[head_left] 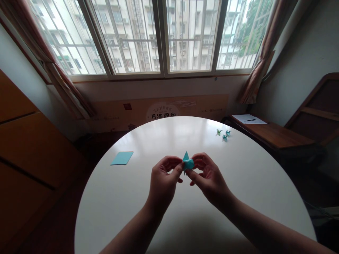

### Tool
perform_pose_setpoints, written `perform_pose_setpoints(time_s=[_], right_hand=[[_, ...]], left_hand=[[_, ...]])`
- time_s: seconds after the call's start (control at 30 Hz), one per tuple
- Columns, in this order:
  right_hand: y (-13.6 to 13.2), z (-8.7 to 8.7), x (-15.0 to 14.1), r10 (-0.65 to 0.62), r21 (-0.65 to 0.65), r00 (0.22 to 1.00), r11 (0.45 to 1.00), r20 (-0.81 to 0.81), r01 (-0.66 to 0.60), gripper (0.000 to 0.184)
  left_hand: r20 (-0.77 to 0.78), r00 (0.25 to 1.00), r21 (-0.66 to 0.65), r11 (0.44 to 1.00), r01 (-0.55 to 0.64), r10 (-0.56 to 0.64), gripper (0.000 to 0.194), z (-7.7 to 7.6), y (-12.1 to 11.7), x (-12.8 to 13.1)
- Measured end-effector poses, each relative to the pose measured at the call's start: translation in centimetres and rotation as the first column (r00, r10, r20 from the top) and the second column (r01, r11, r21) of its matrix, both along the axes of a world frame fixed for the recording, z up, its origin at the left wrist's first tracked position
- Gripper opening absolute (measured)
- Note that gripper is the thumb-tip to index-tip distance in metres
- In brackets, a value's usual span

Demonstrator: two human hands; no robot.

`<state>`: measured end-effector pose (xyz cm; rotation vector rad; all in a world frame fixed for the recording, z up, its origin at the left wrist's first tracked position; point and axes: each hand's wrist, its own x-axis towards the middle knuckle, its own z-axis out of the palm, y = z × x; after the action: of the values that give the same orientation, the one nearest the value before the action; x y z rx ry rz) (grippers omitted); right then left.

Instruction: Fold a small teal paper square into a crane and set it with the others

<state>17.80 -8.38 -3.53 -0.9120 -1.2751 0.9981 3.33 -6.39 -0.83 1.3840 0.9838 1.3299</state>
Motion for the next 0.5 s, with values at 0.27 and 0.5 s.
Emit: perform_pose_setpoints(time_s=[0.27,0.5], right_hand=[[0.11,0.24,0.33,-0.044,0.008,0.999,0.999,-0.032,0.044,0.03],[0.19,0.11,0.65,-0.069,0.05,0.998,0.996,0.008,0.069,0.032]], left_hand=[[-0.128,0.992,0.073,0.997,0.026,-0.016,0.022,-0.2,-0.31,0.39],[-0.256,0.966,0.099,0.994,0.044,-0.018,0.038,-0.1,-0.71,0.38]])
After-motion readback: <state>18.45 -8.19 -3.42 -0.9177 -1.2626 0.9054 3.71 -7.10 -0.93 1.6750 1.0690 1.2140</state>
